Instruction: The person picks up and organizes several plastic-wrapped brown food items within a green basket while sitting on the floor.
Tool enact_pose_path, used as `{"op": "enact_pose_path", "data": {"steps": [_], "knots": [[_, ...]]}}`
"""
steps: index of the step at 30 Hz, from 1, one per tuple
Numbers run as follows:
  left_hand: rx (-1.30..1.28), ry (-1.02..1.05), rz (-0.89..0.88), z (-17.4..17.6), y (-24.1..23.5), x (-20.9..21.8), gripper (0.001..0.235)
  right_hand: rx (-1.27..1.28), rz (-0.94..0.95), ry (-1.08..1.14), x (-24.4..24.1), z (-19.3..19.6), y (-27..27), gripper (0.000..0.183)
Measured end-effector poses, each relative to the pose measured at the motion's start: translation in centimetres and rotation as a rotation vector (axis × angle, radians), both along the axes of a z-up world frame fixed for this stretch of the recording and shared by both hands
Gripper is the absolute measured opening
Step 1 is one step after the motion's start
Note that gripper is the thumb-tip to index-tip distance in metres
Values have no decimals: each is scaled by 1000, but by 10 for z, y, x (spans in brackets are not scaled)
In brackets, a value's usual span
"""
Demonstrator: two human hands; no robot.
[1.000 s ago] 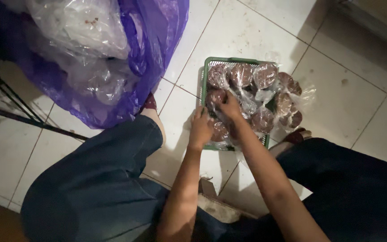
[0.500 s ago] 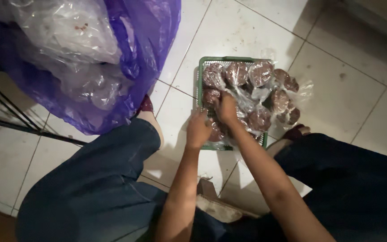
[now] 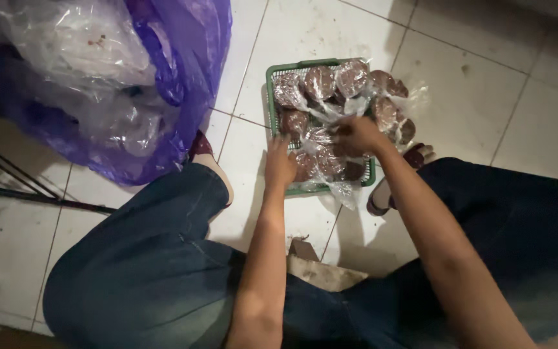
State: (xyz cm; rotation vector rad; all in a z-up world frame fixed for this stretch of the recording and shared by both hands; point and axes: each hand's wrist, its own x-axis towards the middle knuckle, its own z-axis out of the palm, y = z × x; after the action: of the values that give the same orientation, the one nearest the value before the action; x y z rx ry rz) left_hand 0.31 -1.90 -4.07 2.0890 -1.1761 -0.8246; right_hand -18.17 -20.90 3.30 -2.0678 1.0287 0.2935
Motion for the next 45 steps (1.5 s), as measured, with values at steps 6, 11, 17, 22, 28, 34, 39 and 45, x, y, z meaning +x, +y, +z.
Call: {"op": "enact_pose_path", "data": {"steps": [6,11,17,22,28,34,39,45], "knots": [[-93,173,-45,27,-5,-3,52,-250,169,-115,-8,0,74,67],[-20,235,15,26,-4,3,47,-575,189,-191,-29,-45,95,36],[63,580,26,48,-13,5,63,173,-193,-38,-13,38,49,78],[67,996,94,82,-22,2,73,335,-361,-244,-4,102,32,50],[40,1027,240,86,-17,13,67,-252,-274,148,-52,5,26,57],[101,984,316,77,-18,7,78,-550,-275,48,-52,-27,86,106],[83,997,350,82,-20,8,82,-474,-408,68,-42,-11,75,86],[14,1070,412,83,-21,12,80,315,-818,-357,-26,23,38,89]]}}
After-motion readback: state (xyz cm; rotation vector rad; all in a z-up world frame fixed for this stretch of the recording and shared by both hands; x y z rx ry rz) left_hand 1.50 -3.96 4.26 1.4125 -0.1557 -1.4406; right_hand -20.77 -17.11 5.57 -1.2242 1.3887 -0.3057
